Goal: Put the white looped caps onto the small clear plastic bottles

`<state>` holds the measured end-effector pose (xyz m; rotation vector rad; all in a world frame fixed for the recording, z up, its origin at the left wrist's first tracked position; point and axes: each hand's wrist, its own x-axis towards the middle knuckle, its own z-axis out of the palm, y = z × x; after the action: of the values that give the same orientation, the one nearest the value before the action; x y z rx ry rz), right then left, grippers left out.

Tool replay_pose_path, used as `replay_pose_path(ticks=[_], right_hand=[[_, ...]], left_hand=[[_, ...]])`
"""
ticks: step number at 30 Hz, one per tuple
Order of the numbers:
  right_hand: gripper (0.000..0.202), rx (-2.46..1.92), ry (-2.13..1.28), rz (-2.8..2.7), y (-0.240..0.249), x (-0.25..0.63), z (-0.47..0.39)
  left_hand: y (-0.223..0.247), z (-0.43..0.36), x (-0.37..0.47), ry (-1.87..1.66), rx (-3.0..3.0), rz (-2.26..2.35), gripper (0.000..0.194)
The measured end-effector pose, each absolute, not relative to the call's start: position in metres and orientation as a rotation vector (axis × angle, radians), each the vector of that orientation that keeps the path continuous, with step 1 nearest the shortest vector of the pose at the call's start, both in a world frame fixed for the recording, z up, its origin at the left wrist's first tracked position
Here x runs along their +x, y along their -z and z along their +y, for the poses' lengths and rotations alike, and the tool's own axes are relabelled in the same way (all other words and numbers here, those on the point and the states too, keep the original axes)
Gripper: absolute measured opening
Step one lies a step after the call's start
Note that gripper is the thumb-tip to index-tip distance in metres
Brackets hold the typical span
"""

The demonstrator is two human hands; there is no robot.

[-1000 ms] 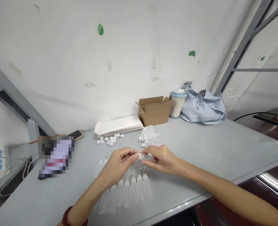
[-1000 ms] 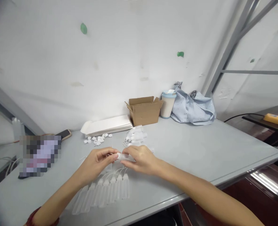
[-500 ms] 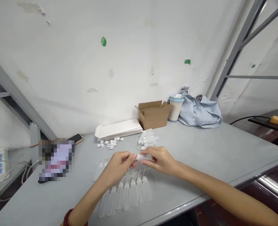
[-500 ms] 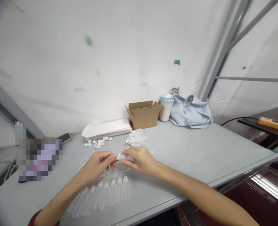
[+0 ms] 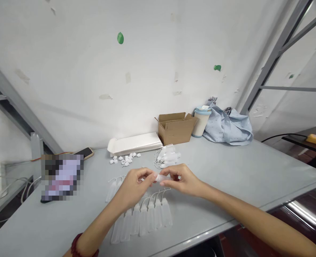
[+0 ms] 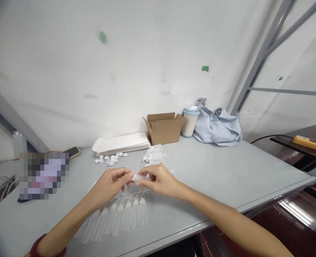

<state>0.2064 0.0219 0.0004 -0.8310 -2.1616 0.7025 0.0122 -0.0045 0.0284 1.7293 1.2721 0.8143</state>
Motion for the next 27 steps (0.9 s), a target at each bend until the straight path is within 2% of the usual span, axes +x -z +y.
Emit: replay_pose_path(ticks=[6, 9, 12, 17, 23, 27], right_hand=[[0.027, -0.601, 0.080, -2.248, 0.018, 0.205, 0.032], [0.020, -0.536, 0.317, -2.214, 0.019, 0.204, 0.033], [0.020, -0.540, 0.323, -2.201, 0.017, 0.202, 0.031], [0.024, -0.575, 0.115, -2.240, 0.019, 0.202, 0.029], [0.022, -0.566, 0.094, -2.151, 0.012, 0.202, 0.025], [0.023, -0.557, 0.192, -2.146, 0.011, 0.199, 0.025]], left_hand=[[-0.015, 0.000, 0.013, -0.739, 1.592, 1.295, 0.039], [-0.014, 0.000, 0.014, -0.762, 1.567, 1.293, 0.041], [-0.016, -0.001, 0.016, -0.783, 1.567, 1.290, 0.040], [-0.024, -0.004, 0.018, -0.781, 1.642, 1.288, 0.031], [-0.036, -0.005, 0.014, -0.781, 1.754, 1.226, 0.028], [-0.036, -0.002, 0.009, -0.805, 1.773, 1.256, 0.036]])
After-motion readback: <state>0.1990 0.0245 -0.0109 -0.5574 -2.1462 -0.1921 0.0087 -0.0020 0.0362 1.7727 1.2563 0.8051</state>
